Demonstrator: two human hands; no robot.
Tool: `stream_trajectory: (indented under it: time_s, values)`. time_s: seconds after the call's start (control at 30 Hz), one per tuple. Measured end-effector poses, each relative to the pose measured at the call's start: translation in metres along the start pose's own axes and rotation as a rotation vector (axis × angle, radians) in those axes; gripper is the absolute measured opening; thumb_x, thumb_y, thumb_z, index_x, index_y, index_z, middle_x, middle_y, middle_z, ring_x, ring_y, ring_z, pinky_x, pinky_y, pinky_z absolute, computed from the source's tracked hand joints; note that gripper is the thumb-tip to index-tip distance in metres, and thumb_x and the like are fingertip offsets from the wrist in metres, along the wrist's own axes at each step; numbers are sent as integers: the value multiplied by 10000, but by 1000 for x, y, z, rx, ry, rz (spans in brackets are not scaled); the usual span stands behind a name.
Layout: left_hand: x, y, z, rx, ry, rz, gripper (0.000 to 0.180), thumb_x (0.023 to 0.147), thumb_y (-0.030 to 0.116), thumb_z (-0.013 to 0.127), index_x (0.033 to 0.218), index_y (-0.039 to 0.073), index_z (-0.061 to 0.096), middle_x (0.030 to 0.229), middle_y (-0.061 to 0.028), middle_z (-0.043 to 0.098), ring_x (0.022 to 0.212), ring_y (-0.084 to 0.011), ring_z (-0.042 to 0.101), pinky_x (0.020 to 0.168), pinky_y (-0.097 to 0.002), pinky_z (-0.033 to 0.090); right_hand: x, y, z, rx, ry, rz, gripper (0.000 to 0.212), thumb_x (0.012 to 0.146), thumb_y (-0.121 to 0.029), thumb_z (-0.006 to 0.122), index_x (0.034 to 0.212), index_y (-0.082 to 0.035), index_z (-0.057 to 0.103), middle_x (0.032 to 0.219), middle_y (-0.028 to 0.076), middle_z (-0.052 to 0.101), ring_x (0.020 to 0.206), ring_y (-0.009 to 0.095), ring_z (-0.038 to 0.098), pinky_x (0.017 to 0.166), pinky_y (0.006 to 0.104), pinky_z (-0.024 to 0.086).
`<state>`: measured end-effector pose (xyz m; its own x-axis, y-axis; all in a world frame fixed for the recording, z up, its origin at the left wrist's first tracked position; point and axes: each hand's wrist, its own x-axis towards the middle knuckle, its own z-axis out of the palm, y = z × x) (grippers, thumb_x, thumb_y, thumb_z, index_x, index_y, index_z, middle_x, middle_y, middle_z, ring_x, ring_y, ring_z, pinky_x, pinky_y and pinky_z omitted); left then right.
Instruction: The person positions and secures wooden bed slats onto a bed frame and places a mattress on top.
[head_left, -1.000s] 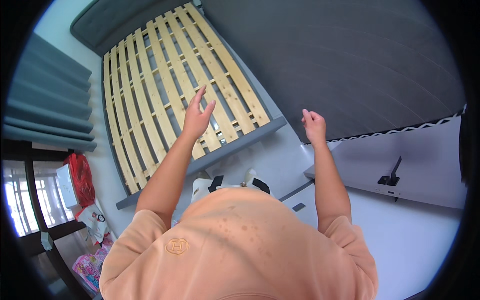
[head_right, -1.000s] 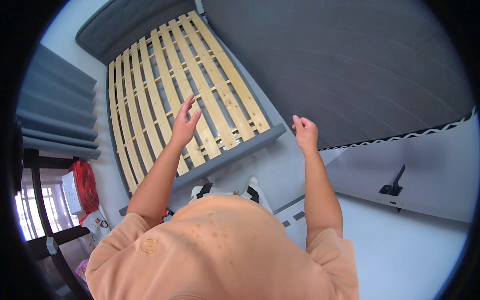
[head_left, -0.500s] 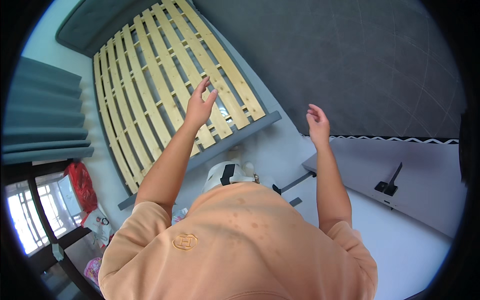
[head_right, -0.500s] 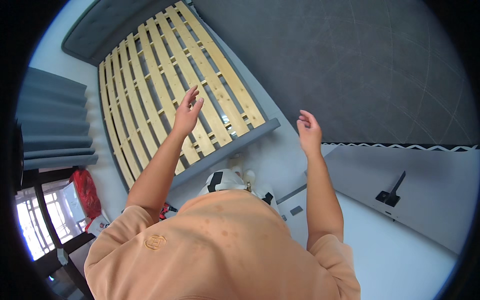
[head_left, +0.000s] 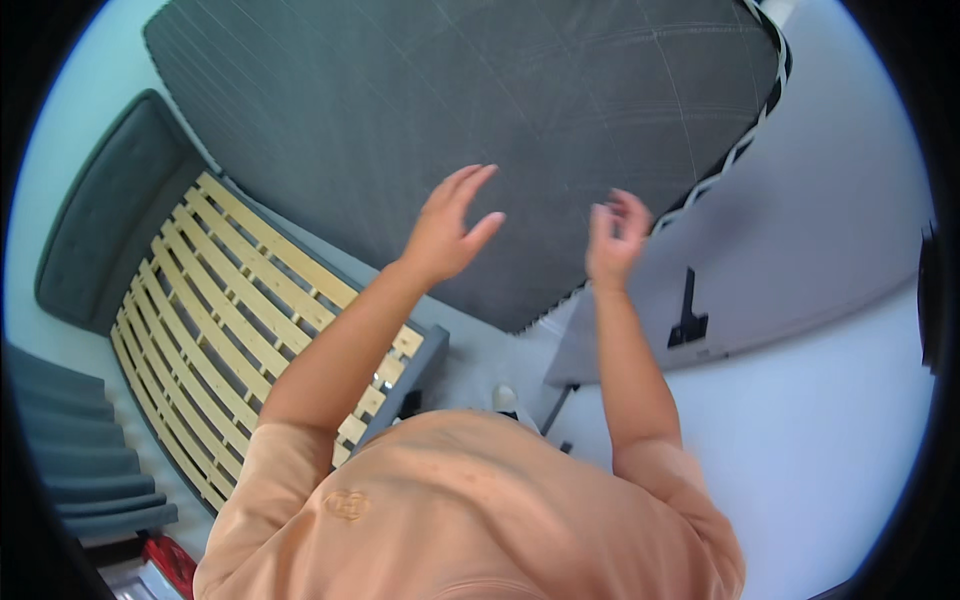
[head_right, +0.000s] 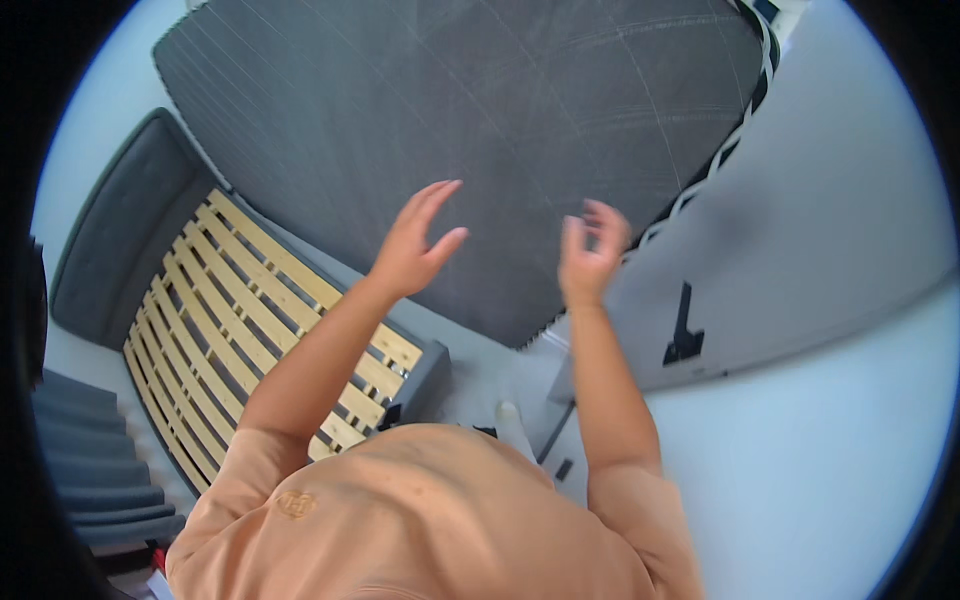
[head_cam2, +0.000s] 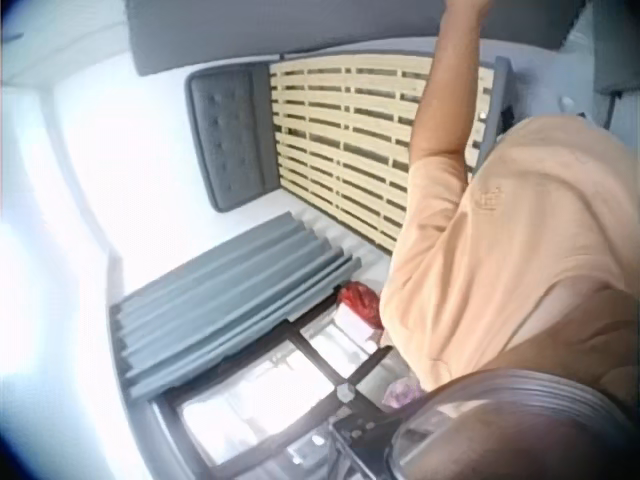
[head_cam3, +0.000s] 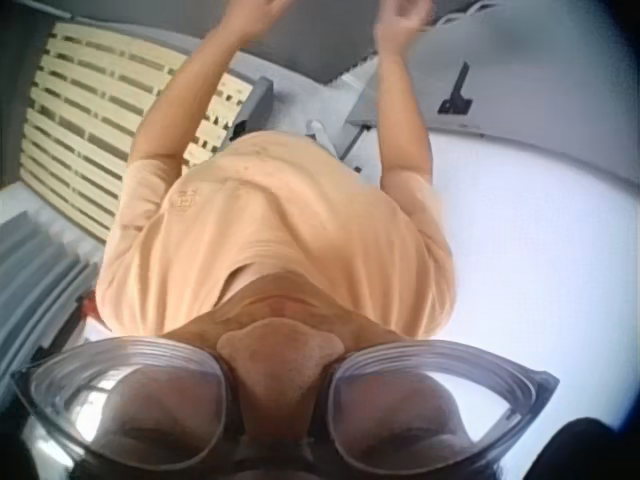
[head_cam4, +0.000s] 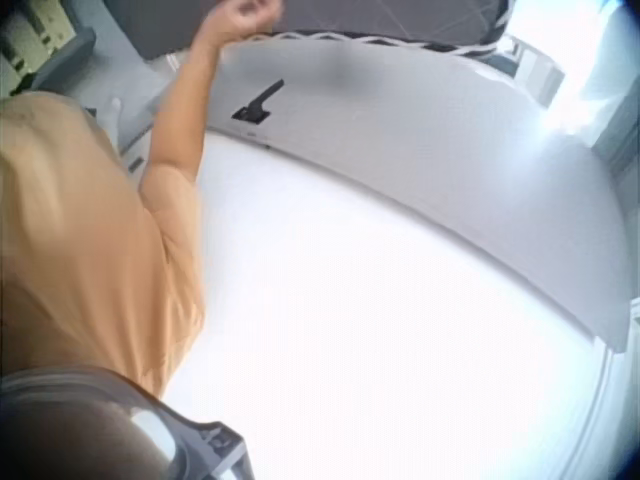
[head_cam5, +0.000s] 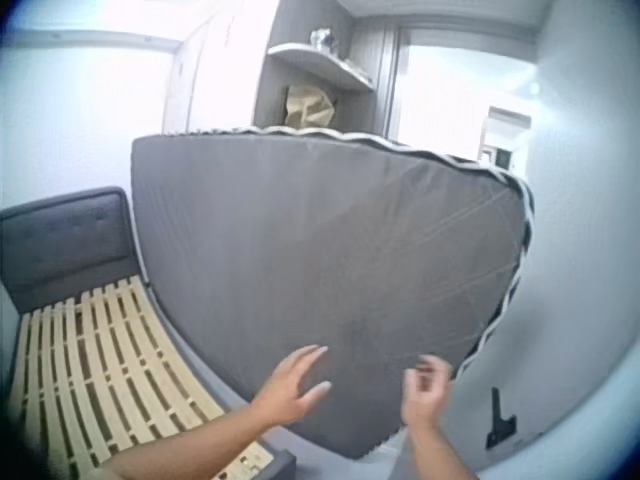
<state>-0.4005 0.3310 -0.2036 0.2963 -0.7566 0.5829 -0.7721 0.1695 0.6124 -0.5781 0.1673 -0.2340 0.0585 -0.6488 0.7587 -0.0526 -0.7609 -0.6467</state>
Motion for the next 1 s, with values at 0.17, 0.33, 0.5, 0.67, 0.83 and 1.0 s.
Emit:
stream_trajectory:
  time_s: [0.17, 0.33, 0.5, 0.67, 0.83, 1.0]
  values:
    - [90, 9, 47, 58, 265, 25, 721, 791, 324, 646, 1372, 101, 281, 1413, -198, 221, 1288, -360, 270, 1034, -418, 278, 78, 69, -92, 138, 153, 29, 624, 800, -98, 641, 1315, -2, 302, 1196, 131, 463, 1010, 214, 483, 900, 337, 392]
    - [123, 16, 30, 73, 329, -176, 898, 735, 408, 697, 1417, 156, 171, 1453, -204, 76, 1332, -371, 163, 1049, -456, 246, 90, 146, -77, 647, -115, 563, 490, 876, -274, 530, 1208, 75, 442, 1229, 129, 486, 1090, 222, 469, 969, 316, 343]
    - [162, 28, 40, 116, 256, -207, 1035, 673, 446, 740, 1437, 196, 87, 1459, -246, -48, 1347, -422, 24, 1054, -504, 187, 69, 123, -66, 692, -244, 487, 429, 878, -238, 492, 1191, 55, 470, 1219, 110, 496, 1104, 210, 471, 964, 332, 350]
    - [195, 8, 44, 116, 489, -245, 1113, 615, 368, 788, 1440, 232, 53, 1422, -327, -91, 1314, -499, -27, 1050, -520, 142, 59, 102, -26, 583, -167, 246, 535, 787, -135, 606, 1249, 42, 401, 1244, 116, 459, 1132, 214, 438, 988, 316, 312]
    - [212, -15, 20, 112, 576, -189, 1029, 651, 263, 736, 1441, 202, 80, 1441, -307, -5, 1355, -400, 18, 1066, -448, 153, 65, 62, 8, 588, -331, 229, 816, 757, -169, 610, 1376, 50, 125, 1421, 174, 184, 1298, 266, 210, 1067, 357, 151]
    - [196, -90, -60, 157, 597, -98, 946, 701, 302, 709, 1435, 244, 117, 1452, -271, 67, 1338, -378, 177, 1056, -409, 232, 52, 16, 92, 480, -396, -38, 948, 740, -310, 611, 1413, -9, 14, 1445, 280, -75, 1338, 446, -56, 987, 629, -67]
